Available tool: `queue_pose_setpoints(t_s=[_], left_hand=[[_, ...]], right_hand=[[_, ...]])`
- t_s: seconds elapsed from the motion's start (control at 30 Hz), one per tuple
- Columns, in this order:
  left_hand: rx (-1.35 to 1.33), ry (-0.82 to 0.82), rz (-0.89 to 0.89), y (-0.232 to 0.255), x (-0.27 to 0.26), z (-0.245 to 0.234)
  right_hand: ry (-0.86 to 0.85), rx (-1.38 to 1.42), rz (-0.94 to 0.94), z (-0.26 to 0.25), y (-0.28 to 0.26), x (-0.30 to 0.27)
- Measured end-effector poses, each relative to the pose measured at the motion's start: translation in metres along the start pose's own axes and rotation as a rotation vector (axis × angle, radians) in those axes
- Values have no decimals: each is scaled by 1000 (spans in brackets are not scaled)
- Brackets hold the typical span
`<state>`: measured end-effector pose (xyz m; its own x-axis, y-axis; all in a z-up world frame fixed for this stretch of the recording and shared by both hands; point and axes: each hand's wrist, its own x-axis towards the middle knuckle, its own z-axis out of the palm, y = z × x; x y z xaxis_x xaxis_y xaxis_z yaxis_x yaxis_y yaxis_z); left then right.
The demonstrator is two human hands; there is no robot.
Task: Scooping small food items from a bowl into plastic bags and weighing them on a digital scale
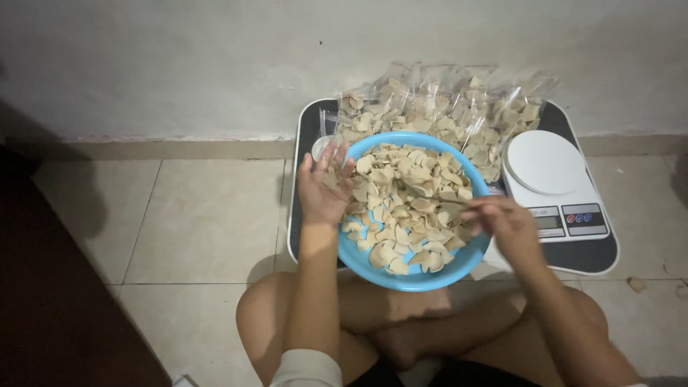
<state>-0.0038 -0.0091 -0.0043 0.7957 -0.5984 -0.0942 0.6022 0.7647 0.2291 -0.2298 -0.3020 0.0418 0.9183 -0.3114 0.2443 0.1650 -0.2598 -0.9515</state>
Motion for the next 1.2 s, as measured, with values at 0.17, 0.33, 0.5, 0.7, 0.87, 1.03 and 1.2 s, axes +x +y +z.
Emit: queue_pose_setpoints(t_s=[0.17,0.33,0.5,0.7,0.87,1.03,1.2], left_hand=[[-28,45,79,-8,-15,31],[-16,48,79,-7,-13,28],[60,141,58,-7,-16,40],[-20,-37,-13,-7,2,8],[65,12,17,-9,1,-1],[55,26,20,-7,-5,6],[78,50,21,-9,-4,4]], right_hand=[[-268,-68,274,-67,-24,-9],[-569,-267,271,-91,-21,14],[-581,-230,170,-93,-11,56],[-559,-298,94,-56,-35,87],[-365,-166,32,-31,-36,96],[-324,-92,62,-39,-21,72],[-639,216,47,-29,24,36]])
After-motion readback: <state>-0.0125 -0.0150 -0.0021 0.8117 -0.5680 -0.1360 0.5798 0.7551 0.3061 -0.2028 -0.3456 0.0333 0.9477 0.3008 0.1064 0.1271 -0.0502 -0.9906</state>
